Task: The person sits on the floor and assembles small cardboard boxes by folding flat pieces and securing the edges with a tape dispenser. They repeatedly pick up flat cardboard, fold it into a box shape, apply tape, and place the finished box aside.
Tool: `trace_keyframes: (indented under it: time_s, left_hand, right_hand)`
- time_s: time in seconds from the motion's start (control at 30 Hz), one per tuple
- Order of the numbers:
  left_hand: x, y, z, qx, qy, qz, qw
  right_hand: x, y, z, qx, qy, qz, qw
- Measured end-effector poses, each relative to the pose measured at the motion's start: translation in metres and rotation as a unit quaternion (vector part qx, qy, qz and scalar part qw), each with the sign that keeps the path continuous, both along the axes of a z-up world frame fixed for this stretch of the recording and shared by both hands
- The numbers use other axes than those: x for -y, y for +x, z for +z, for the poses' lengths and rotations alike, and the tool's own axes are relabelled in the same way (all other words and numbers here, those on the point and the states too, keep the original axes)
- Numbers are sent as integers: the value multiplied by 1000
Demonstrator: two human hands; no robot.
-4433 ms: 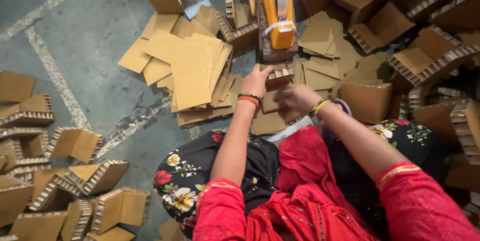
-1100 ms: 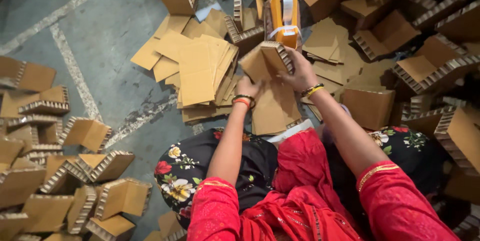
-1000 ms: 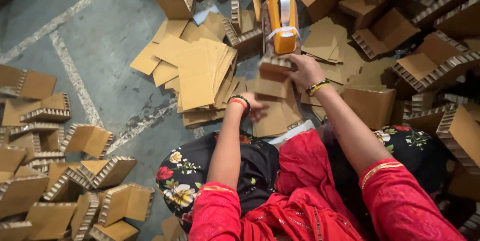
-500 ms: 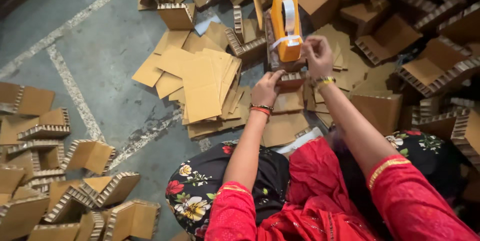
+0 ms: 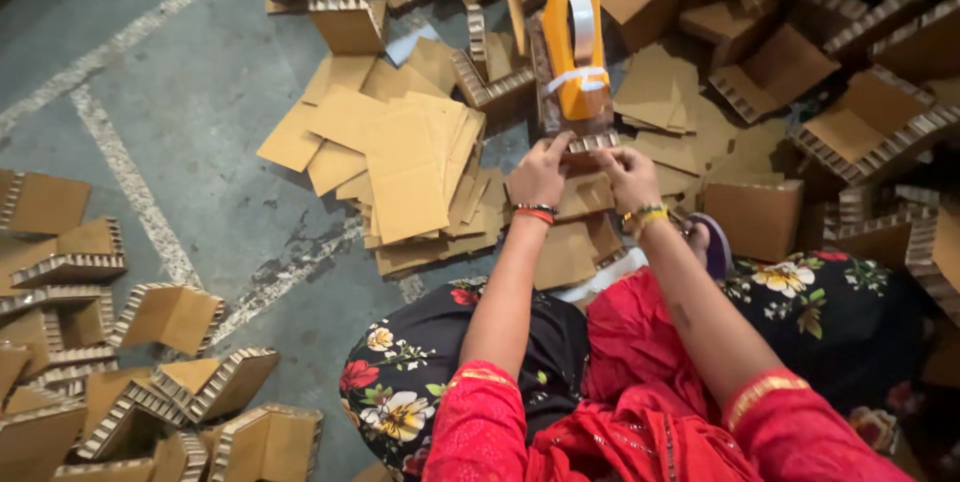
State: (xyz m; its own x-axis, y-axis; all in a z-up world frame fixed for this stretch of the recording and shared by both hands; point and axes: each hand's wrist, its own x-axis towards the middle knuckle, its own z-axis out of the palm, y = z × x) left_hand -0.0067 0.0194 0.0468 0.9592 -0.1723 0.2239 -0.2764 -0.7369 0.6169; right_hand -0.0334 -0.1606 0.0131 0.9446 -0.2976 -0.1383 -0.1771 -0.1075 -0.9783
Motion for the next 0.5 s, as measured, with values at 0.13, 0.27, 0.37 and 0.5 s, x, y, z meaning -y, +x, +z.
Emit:
trace_keyframes:
  time_s: [0.13, 0.27, 0.37, 0.5]
  left_hand:
    - [2, 4, -5, -31, 21, 11, 999]
    - [3, 9, -5, -45, 11, 34, 998]
    - [0, 19, -3, -100, 24, 30, 994]
    - [3, 22, -2, -73, 19, 3, 997]
  right_hand:
    - [5, 8, 10, -107, 41, 10, 993]
    - [7, 11, 12, -135, 59, 30, 989]
    - [12, 17, -1, -132, 75, 47, 987]
    - [26, 34, -11, -155, -66, 78, 983]
